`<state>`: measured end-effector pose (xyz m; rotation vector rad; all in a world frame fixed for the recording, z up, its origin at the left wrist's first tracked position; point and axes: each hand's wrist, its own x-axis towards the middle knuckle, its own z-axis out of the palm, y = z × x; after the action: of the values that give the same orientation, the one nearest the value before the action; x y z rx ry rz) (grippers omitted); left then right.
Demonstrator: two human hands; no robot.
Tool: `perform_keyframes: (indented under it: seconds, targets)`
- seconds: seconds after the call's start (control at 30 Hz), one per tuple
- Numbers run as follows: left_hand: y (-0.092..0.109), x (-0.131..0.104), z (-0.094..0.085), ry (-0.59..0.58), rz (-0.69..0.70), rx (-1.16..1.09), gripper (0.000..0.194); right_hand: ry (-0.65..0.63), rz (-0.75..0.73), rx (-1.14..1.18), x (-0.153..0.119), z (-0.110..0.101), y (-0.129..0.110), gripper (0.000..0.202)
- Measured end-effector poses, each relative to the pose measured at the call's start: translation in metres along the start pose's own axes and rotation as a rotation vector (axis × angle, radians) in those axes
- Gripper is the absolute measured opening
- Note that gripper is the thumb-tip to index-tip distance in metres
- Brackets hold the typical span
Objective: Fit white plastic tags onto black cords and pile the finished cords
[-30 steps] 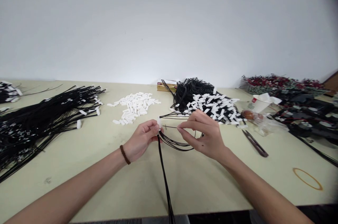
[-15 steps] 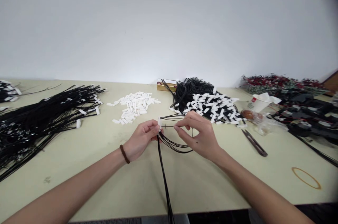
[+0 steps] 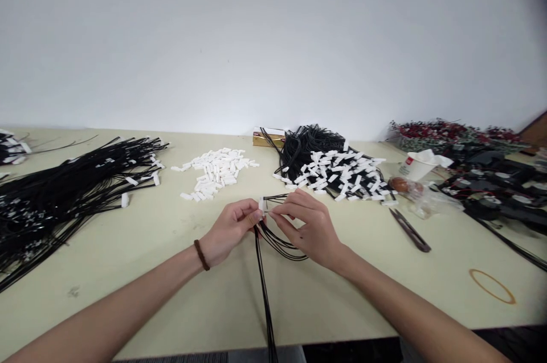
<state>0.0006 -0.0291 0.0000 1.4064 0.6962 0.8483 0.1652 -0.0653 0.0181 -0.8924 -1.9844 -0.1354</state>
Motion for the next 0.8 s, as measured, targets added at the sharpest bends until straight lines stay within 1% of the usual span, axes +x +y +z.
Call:
perform_keyframes:
  seconds: [0.2, 0.3, 0.37, 0.47, 0.53, 0.6, 0.67, 0.8]
  targets:
    - [0.002, -0.001, 0.004, 0.029, -0.011, -0.032, 0.028, 0.008, -0.024, -0.025, -0.002, 0.003, 0.003, 0.012]
    - [0.003, -0.001, 0.006, 0.060, -0.013, -0.074, 0.029, 0.047, -0.003, -0.074, -0.002, 0.004, 0.005, 0.009]
    - [0.003, 0.001, 0.006, 0.090, -0.019, -0.094, 0.028, 0.080, -0.025, -0.137, -0.002, 0.003, 0.006, 0.010]
    - [0.002, 0.003, 0.003, 0.129, -0.036, -0.141, 0.026, 0.057, -0.167, -0.189, -0.003, 0.002, 0.004, 0.019]
    - [0.001, 0.004, 0.000, 0.148, -0.046, -0.184, 0.026, 0.001, -0.293, -0.189, -0.003, 0.004, 0.003, 0.019]
    - [0.000, 0.005, -0.002, 0.163, -0.058, -0.218, 0.026, -0.037, -0.386, -0.195, -0.004, 0.007, 0.002, 0.015]
    - [-0.001, 0.005, -0.002, 0.169, -0.069, -0.236, 0.027, -0.050, -0.430, -0.213, -0.005, 0.011, 0.002, 0.013]
    - [-0.003, 0.005, -0.002, 0.163, -0.076, -0.237, 0.025, -0.052, -0.453, -0.229, -0.008, 0.018, 0.006, 0.011]
